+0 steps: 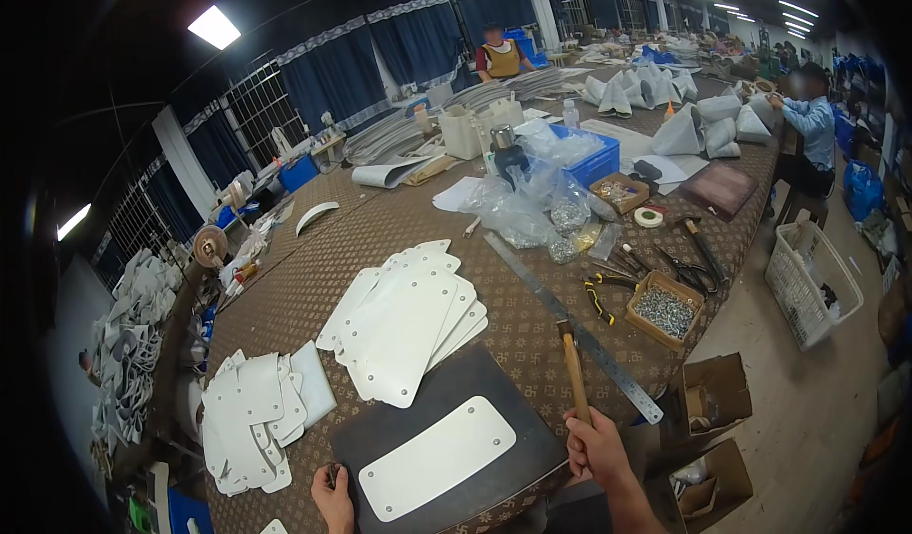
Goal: Assembling white plates by hammering metal rivets or components into place at an industrial workstation.
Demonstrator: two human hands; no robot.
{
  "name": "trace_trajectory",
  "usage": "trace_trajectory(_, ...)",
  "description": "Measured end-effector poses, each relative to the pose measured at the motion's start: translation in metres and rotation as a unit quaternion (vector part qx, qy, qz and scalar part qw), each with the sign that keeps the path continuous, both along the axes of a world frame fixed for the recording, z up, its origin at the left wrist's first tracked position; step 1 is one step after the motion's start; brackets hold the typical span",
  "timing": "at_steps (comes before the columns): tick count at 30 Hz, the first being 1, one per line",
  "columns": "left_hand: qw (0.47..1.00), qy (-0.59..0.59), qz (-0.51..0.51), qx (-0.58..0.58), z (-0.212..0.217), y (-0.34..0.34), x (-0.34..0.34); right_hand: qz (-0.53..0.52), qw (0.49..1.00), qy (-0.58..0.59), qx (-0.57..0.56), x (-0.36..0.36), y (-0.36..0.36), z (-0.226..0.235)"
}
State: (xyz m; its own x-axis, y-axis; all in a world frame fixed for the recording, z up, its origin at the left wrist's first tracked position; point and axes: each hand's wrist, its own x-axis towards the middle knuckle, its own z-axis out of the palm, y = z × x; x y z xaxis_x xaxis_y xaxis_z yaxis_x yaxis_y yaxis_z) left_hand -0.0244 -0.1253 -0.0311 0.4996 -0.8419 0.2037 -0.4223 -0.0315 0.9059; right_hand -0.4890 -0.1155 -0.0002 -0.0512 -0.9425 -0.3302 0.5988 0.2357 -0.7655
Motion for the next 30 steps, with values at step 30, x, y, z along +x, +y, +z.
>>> trace_trajectory(30,1.0,-0.019,-0.006,-0.006,0.006,0.004,-0.001,0.0,0.999,0.024,0.048,0.002,0.031,0.027)
